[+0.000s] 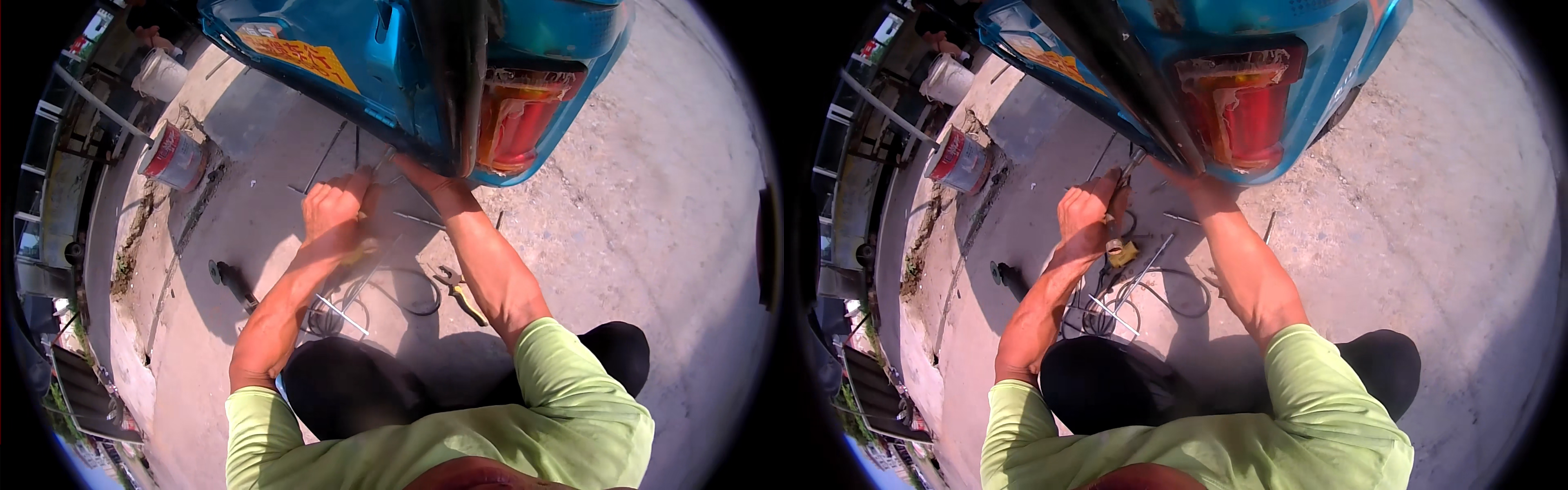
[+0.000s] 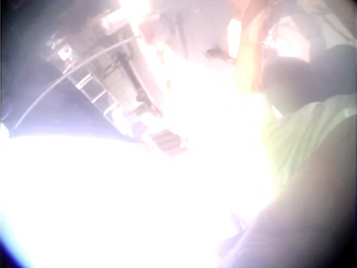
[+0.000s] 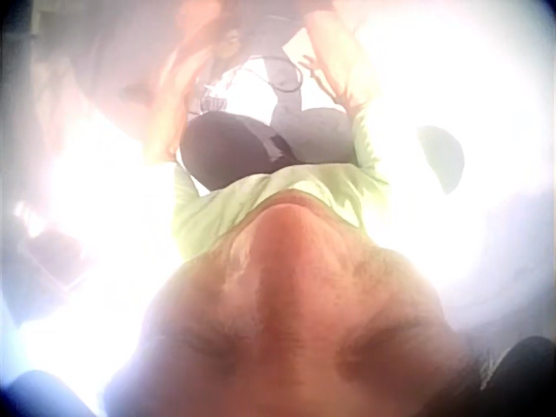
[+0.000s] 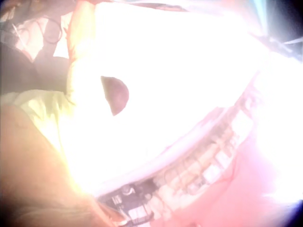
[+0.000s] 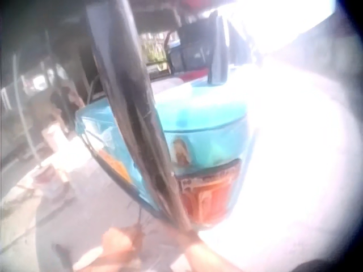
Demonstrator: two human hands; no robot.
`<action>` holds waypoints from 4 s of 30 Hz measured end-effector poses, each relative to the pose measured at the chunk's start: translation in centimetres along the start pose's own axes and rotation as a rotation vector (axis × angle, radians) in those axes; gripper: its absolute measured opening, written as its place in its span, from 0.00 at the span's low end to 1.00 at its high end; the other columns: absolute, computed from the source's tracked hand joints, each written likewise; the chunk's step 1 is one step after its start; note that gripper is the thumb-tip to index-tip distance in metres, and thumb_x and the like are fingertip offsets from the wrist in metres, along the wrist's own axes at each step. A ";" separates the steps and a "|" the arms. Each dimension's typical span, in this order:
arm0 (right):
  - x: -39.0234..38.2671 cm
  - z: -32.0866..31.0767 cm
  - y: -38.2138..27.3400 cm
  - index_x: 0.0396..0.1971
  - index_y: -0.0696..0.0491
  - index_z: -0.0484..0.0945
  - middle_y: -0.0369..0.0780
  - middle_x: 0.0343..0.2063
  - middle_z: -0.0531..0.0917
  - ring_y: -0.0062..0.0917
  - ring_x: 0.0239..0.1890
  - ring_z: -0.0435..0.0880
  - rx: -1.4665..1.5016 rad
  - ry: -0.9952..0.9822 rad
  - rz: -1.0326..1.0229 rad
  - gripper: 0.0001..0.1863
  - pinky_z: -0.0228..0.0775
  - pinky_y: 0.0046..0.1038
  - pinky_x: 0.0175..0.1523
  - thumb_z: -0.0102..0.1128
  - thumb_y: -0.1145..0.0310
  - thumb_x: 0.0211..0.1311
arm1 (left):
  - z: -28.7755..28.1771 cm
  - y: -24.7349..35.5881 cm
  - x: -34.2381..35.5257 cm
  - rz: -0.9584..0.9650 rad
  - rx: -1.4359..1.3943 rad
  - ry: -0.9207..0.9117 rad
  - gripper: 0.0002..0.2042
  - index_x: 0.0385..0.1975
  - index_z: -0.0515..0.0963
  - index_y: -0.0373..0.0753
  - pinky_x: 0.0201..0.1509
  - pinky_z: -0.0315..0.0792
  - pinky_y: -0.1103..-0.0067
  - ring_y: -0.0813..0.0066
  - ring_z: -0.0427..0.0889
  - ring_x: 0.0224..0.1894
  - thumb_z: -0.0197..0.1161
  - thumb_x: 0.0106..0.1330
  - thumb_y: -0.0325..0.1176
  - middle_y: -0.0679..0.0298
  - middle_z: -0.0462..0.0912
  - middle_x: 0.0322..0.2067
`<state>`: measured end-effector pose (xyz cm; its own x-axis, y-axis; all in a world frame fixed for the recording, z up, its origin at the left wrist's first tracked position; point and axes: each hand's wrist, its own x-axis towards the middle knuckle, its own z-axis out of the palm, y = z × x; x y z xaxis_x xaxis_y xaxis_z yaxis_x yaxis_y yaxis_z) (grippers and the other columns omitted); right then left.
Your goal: The person positions a metal frame onto the rear corner of a vehicle and fastens it in place using a socket tool and bolts.
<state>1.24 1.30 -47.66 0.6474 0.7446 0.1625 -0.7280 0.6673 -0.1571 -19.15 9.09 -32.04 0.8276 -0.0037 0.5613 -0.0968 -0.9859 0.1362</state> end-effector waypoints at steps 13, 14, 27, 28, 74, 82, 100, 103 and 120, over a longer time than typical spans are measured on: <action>-1.2 1.9 -0.2 0.69 0.46 0.72 0.42 0.66 0.77 0.41 0.69 0.72 -0.981 -0.112 -0.367 0.37 0.64 0.36 0.74 0.70 0.48 0.62 | 0.8 1.0 -1.0 -1.134 -1.353 -0.155 0.14 0.48 0.76 0.30 0.20 0.53 0.77 0.81 0.56 0.15 0.51 0.82 0.36 0.68 0.65 0.16; -0.7 0.6 -0.4 0.68 0.47 0.72 0.42 0.65 0.77 0.40 0.68 0.73 -0.991 -0.115 -0.362 0.37 0.65 0.36 0.74 0.69 0.48 0.62 | 1.3 1.1 -1.0 -1.133 -1.462 -0.125 0.14 0.49 0.77 0.31 0.20 0.53 0.78 0.82 0.56 0.15 0.51 0.82 0.37 0.69 0.64 0.16; 1.0 -1.4 0.5 0.69 0.50 0.70 0.44 0.67 0.75 0.41 0.66 0.74 0.073 -0.090 0.036 0.30 0.68 0.51 0.68 0.54 0.49 0.74 | 3.1 -0.6 -1.7 -1.335 -2.494 -0.086 0.25 0.54 0.78 0.27 0.17 0.54 0.83 0.84 0.61 0.14 0.47 0.83 0.47 0.71 0.71 0.22; 1.1 -1.5 0.4 0.68 0.51 0.71 0.45 0.66 0.76 0.41 0.64 0.75 0.019 -0.079 0.006 0.30 0.69 0.50 0.67 0.56 0.50 0.74 | 3.1 -0.4 -1.6 -1.331 -2.499 -0.084 0.25 0.54 0.78 0.27 0.17 0.54 0.83 0.84 0.61 0.14 0.47 0.83 0.47 0.71 0.71 0.22; -0.6 3.2 -0.8 0.63 0.51 0.77 0.43 0.63 0.81 0.42 0.62 0.80 0.065 -0.231 0.031 0.26 0.70 0.51 0.64 0.60 0.51 0.72 | 0.8 1.0 0.0 -1.234 -1.692 -0.115 0.13 0.47 0.75 0.33 0.17 0.49 0.78 0.80 0.54 0.12 0.48 0.82 0.37 0.68 0.63 0.14; -0.6 2.5 -0.9 0.63 0.51 0.78 0.42 0.63 0.82 0.42 0.62 0.80 0.001 -0.201 0.024 0.26 0.69 0.50 0.65 0.59 0.52 0.73 | 1.2 1.0 -0.5 -1.251 -1.810 -0.103 0.12 0.46 0.75 0.35 0.18 0.49 0.79 0.81 0.54 0.13 0.49 0.82 0.38 0.69 0.63 0.15; -0.3 0.0 -1.2 0.70 0.55 0.71 0.50 0.68 0.76 0.50 0.65 0.79 0.056 -0.284 0.053 0.32 0.68 0.58 0.72 0.65 0.59 0.71 | 1.7 -0.4 -0.9 -1.366 -2.018 -0.170 0.16 0.44 0.80 0.36 0.17 0.52 0.85 0.87 0.61 0.14 0.53 0.81 0.44 0.74 0.73 0.19; -0.8 1.0 -1.3 0.71 0.55 0.71 0.49 0.68 0.76 0.50 0.65 0.79 0.021 -0.251 0.047 0.32 0.68 0.58 0.72 0.66 0.58 0.71 | 1.7 -0.4 -0.9 -1.395 -2.051 -0.181 0.17 0.45 0.80 0.36 0.17 0.53 0.86 0.88 0.62 0.14 0.52 0.81 0.45 0.75 0.74 0.20; -0.1 1.9 -0.2 0.71 0.54 0.70 0.44 0.70 0.75 0.43 0.67 0.78 0.073 -0.385 0.085 0.29 0.68 0.52 0.72 0.58 0.58 0.76 | 2.3 -0.8 -2.3 -1.279 -2.129 -0.149 0.19 0.46 0.80 0.36 0.17 0.55 0.85 0.86 0.63 0.14 0.49 0.83 0.46 0.73 0.77 0.21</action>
<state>0.88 1.08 -45.76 0.4621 0.7273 0.5074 -0.7985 0.5901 -0.1187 -19.69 9.48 -35.33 0.9076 0.0776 -0.4125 0.1538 0.8529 0.4990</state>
